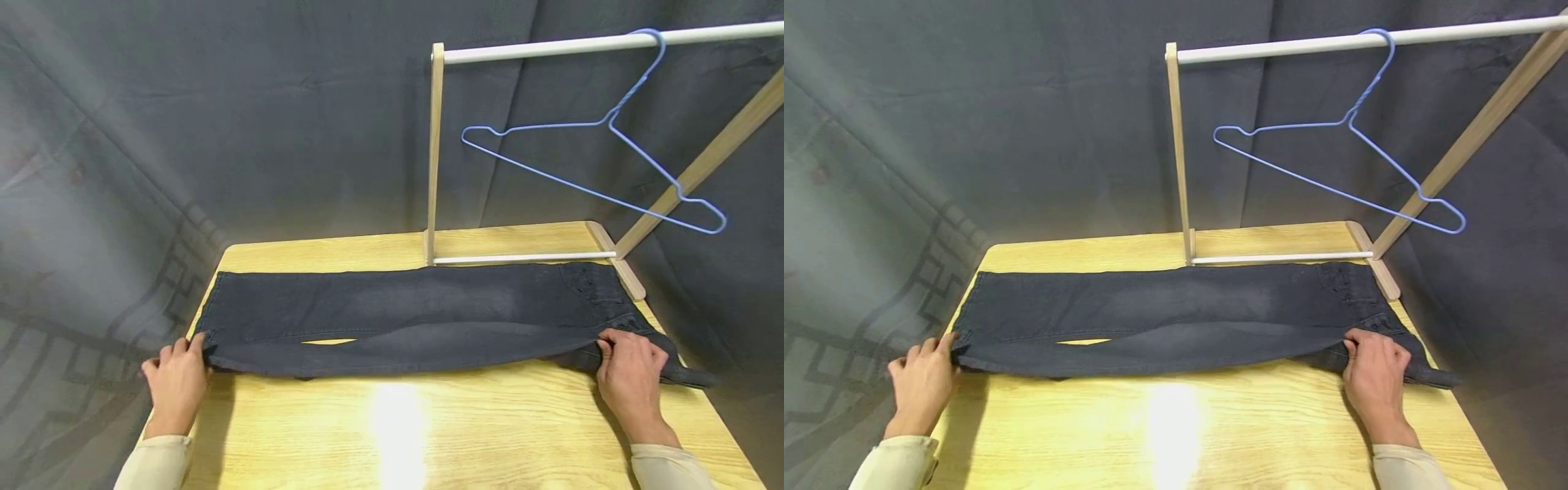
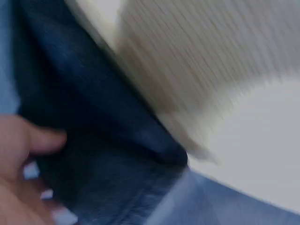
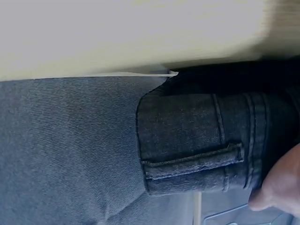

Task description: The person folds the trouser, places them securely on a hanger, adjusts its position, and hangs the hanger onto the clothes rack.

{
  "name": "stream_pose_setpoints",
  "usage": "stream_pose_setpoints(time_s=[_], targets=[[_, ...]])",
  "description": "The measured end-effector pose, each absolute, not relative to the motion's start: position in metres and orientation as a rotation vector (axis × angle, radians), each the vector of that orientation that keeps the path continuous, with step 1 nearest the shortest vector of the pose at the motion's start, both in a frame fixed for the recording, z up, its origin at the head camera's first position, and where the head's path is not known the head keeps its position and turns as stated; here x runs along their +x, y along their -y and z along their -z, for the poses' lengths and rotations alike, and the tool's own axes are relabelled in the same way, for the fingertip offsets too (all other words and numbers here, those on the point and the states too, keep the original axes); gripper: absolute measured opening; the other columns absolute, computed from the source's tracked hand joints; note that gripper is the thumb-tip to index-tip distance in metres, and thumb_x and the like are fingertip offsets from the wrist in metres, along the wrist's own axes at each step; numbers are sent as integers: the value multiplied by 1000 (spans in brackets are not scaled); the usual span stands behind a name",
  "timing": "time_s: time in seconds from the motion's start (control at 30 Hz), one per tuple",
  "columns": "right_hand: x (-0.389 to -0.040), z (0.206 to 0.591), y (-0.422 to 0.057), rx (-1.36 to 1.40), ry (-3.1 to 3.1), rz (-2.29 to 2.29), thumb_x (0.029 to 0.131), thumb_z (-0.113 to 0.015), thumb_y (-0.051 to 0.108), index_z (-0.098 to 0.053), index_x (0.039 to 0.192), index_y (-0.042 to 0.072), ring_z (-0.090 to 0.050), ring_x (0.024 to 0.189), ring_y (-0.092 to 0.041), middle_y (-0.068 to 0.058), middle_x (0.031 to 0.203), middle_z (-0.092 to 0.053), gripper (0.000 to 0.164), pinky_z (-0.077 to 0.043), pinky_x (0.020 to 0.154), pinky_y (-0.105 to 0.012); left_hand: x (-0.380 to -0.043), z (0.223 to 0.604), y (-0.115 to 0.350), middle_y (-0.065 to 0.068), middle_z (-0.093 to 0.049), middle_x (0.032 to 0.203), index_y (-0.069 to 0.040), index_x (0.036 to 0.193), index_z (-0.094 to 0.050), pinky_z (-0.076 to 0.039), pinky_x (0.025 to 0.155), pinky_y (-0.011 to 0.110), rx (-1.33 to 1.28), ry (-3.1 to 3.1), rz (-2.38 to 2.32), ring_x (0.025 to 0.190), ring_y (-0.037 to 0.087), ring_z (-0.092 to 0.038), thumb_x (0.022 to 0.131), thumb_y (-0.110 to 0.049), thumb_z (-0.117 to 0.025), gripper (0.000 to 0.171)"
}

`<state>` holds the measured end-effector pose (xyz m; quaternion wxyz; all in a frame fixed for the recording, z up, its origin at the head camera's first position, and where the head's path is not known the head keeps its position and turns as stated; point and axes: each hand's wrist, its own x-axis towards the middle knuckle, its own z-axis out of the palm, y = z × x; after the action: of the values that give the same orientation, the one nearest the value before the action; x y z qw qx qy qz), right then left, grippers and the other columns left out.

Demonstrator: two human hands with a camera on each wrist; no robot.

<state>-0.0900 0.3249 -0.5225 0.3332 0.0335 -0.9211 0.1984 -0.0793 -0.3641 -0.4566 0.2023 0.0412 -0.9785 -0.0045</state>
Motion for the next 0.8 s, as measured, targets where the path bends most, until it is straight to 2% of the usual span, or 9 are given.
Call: stream_pose_setpoints(time_s=[0.07, 0.13, 0.2, 0.3, 0.37, 0.5, 0.63, 0.8], targets=[[-92, 527, -325, 166, 2408, -470, 102, -50, 8, -58, 104, -6, -48, 93, -45, -24, 94, -57, 17, -26, 82, -62, -87, 465, 360, 30, -60, 102, 1, 118, -62, -37, 75, 71, 43, 2837, 23, 93, 52, -56, 69, 3, -73, 50], [-93, 532, -325, 223, 2421, -419, 108, -38, 22, -59, 104, -4, -48, 94, -44, -22, 95, -56, 34, -27, 82, -62, -93, 472, 356, 30, -59, 106, 1, 118, -63, -40, 73, 70, -36, 2928, 23, 96, 51, -57, 72, 3, -70, 47], [-95, 535, -326, 251, 2434, -384, 110, -27, 34, -58, 101, -3, -47, 94, -42, -20, 95, -55, 49, -27, 83, -63, -100, 479, 352, 29, -59, 108, 1, 118, -65, -42, 74, 68, -108, 2970, 19, 97, 50, -58, 76, 4, -67, 42], [-100, 536, -328, 249, 2441, -364, 110, -25, 34, -55, 99, -4, -47, 93, -41, -20, 96, -55, 50, -28, 84, -63, -109, 488, 347, 27, -60, 111, 0, 118, -66, -45, 73, 65, -180, 2992, 40, 99, 47, -59, 79, 4, -65, 39], [-106, 536, -327, 238, 2427, -370, 110, -31, 26, -55, 99, -4, -49, 93, -41, -20, 96, -57, 40, -27, 84, -62, -114, 493, 347, 25, -60, 112, -1, 120, -66, -46, 75, 64, -195, 3010, 75, 101, 46, -59, 82, 4, -62, 39], [-117, 535, -324, 202, 2496, -413, 104, -46, 7, -57, 106, -3, -57, 94, -40, -21, 101, -64, 15, -29, 84, -59, -119, 503, 350, 26, -54, 134, -2, 135, -58, -45, 83, 68, -224, 3102, 132, 122, 48, -51, 87, 4, -58, 48], [-124, 535, -322, 181, 2657, -420, 101, -49, 0, -59, 111, -1, -65, 90, -40, -23, 102, -70, 14, -33, 86, -56, -119, 509, 353, 25, -43, 150, -5, 145, -49, -40, 90, 70, -232, 3168, 176, 137, 47, -40, 87, 6, -55, 59], [-127, 535, -324, 172, 2743, -403, 102, -48, 0, -57, 103, -2, -67, 82, -43, -26, 94, -71, 10, -34, 87, -55, -118, 510, 355, 23, -44, 151, -6, 144, -50, -38, 91, 69, -226, 3153, 210, 137, 48, -42, 79, 11, -59, 69]])
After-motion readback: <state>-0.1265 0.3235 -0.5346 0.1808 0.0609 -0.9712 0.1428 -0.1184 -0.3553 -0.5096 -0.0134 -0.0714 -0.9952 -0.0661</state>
